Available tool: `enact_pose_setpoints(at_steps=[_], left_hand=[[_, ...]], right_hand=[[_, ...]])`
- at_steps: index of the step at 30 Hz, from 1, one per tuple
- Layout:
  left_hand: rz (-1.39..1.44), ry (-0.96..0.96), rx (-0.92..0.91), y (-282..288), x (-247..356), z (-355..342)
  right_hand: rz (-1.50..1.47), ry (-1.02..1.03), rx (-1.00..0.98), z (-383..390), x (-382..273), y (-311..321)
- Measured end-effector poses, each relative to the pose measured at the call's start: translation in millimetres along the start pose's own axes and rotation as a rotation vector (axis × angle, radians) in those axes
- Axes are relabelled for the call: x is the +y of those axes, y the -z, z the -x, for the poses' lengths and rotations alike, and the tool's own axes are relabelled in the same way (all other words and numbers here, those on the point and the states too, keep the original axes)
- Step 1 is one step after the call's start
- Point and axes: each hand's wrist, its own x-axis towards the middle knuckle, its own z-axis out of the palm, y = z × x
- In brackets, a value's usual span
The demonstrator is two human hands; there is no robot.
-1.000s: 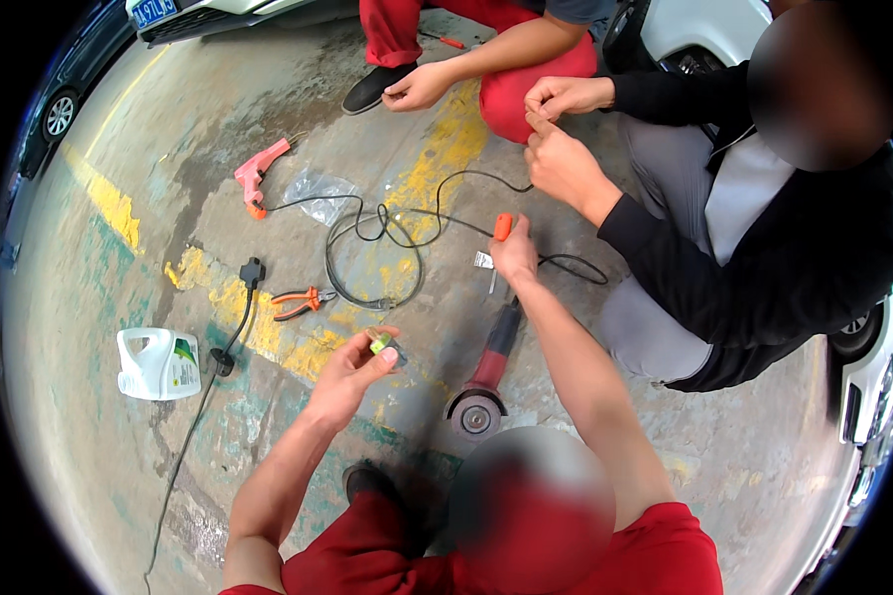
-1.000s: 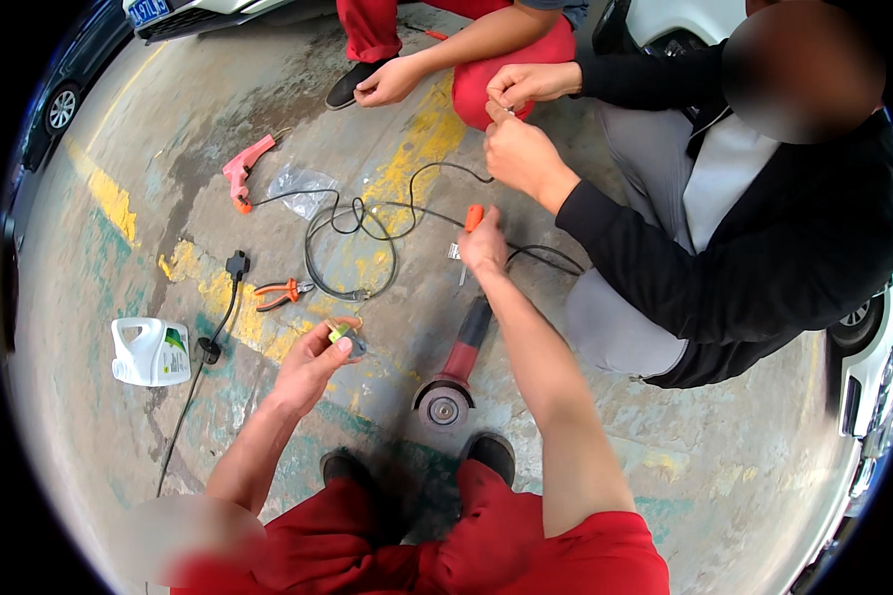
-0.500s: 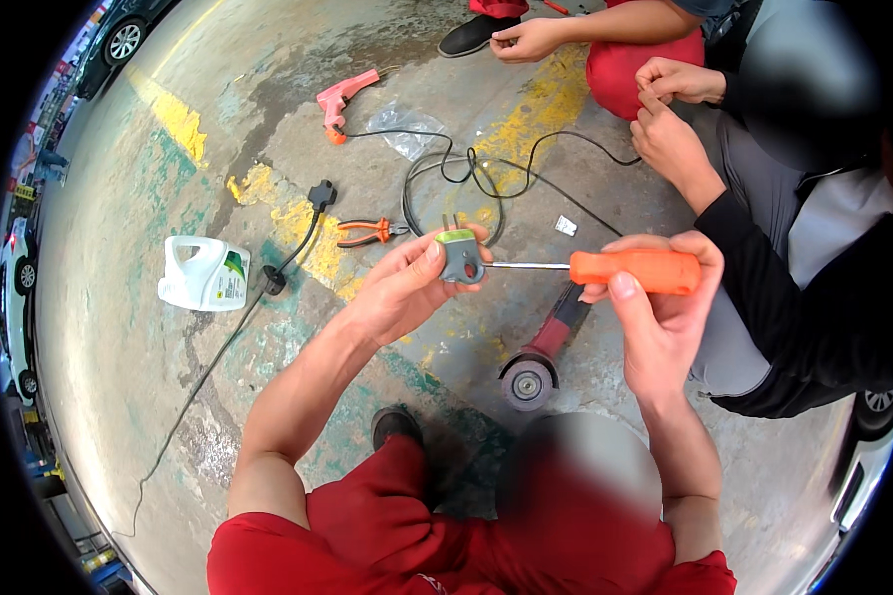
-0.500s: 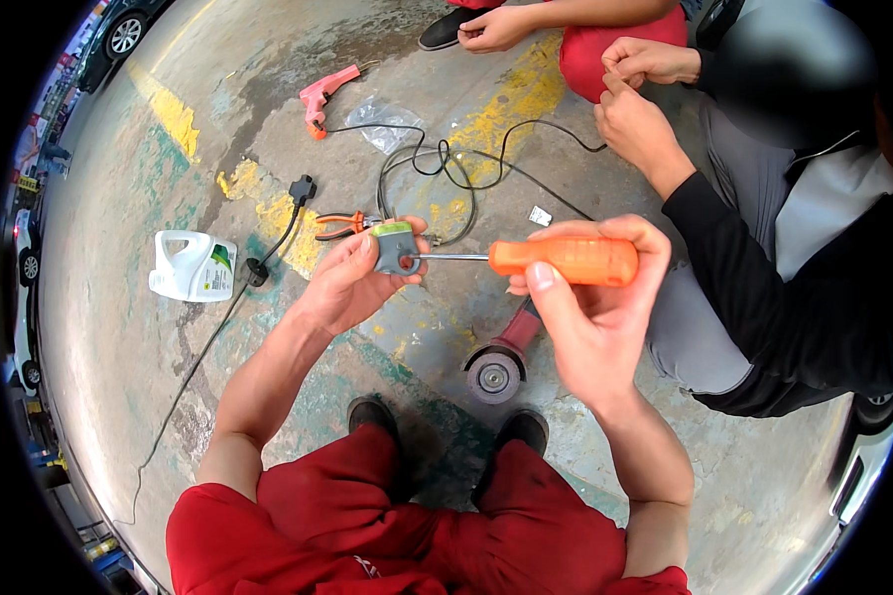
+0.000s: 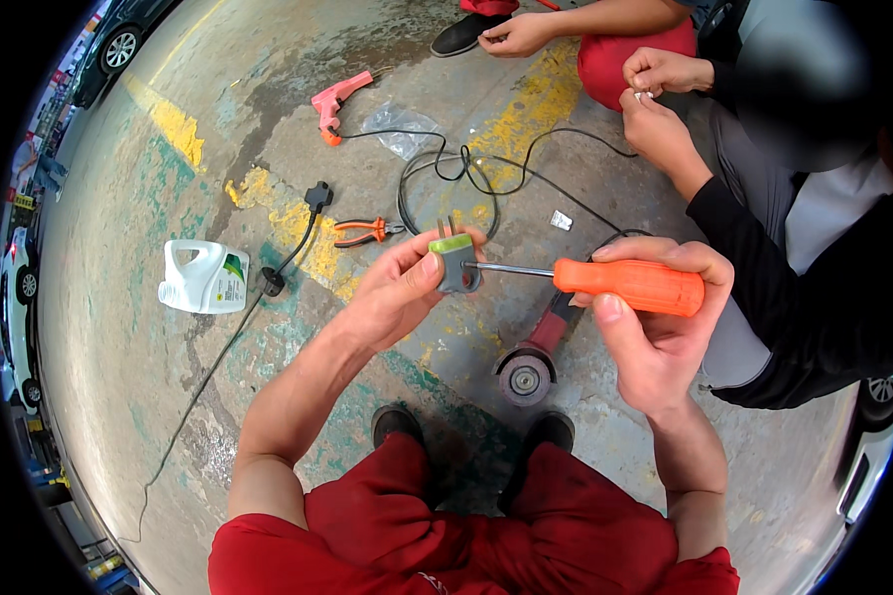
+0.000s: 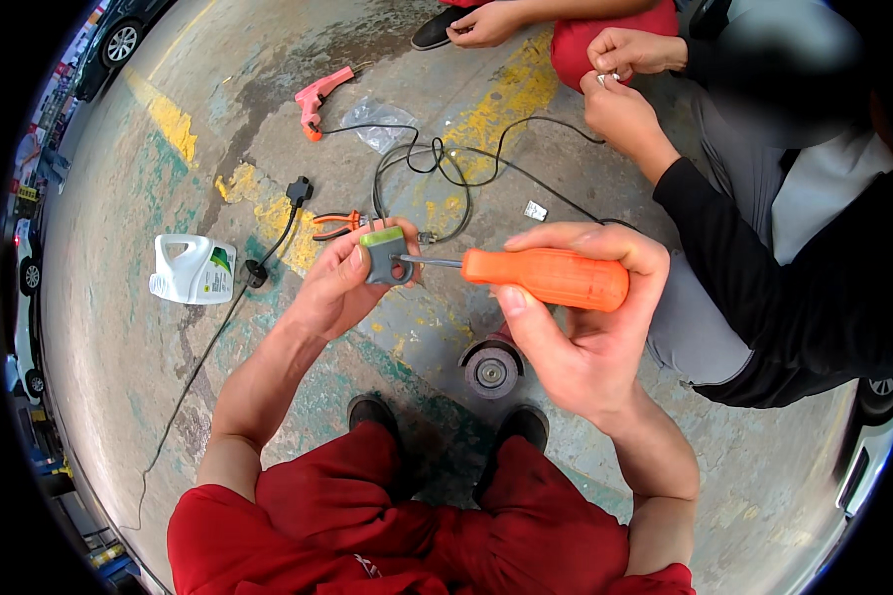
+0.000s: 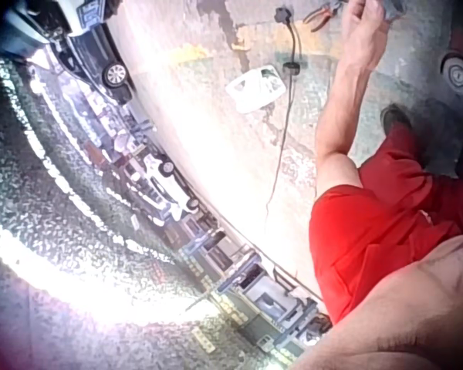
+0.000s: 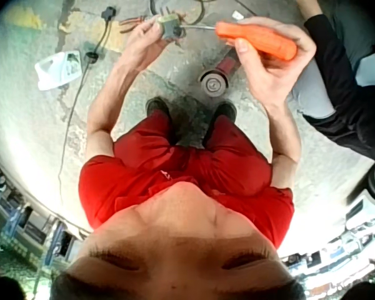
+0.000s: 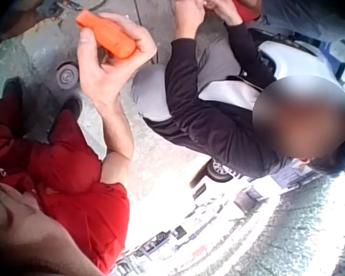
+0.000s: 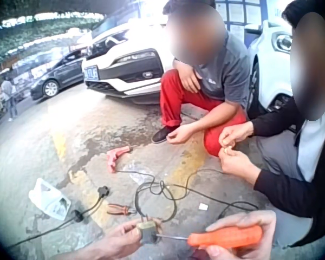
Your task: The person uses a screwdriver to open a small green and grey electrical component and manipulates the internal wires. They work alongside two other individuals in a garage setting, handling tools and parts on the floor.
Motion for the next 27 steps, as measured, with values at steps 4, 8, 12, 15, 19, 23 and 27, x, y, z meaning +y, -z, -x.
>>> enact_pose_setpoints(at_steps=[4, 8, 12, 15, 19, 23, 27], left_hand=[[-0.015, 0.014, 0.008, 0, 2, 0], [-0.054, 0.026, 0.008, 6, 4, 3], [-0.138, 0.019, -0.025, 15, 5, 7], [-0.168, 0.019, -0.016, 18, 8, 9], [-0.211, 0.038, 0.015, 21, 12, 13], [-0.276, 0.047, 0.002, 20, 20, 17], [-0.302, 0.015, 0.007, 14, 25, 20]], right_hand=[[0.048, 0.012, -0.019, 2, 2, 2], [0.175, 0.091, -0.170, -5, 0, 11], [0.216, 0.113, -0.271, -7, -5, 14], [0.320, 0.102, -0.356, -12, -11, 19], [0.588, 0.113, -0.441, -16, -27, 26], [0.670, 0.072, -0.418, -17, -36, 21], [0.629, -0.218, -0.270, -9, -35, 20]])
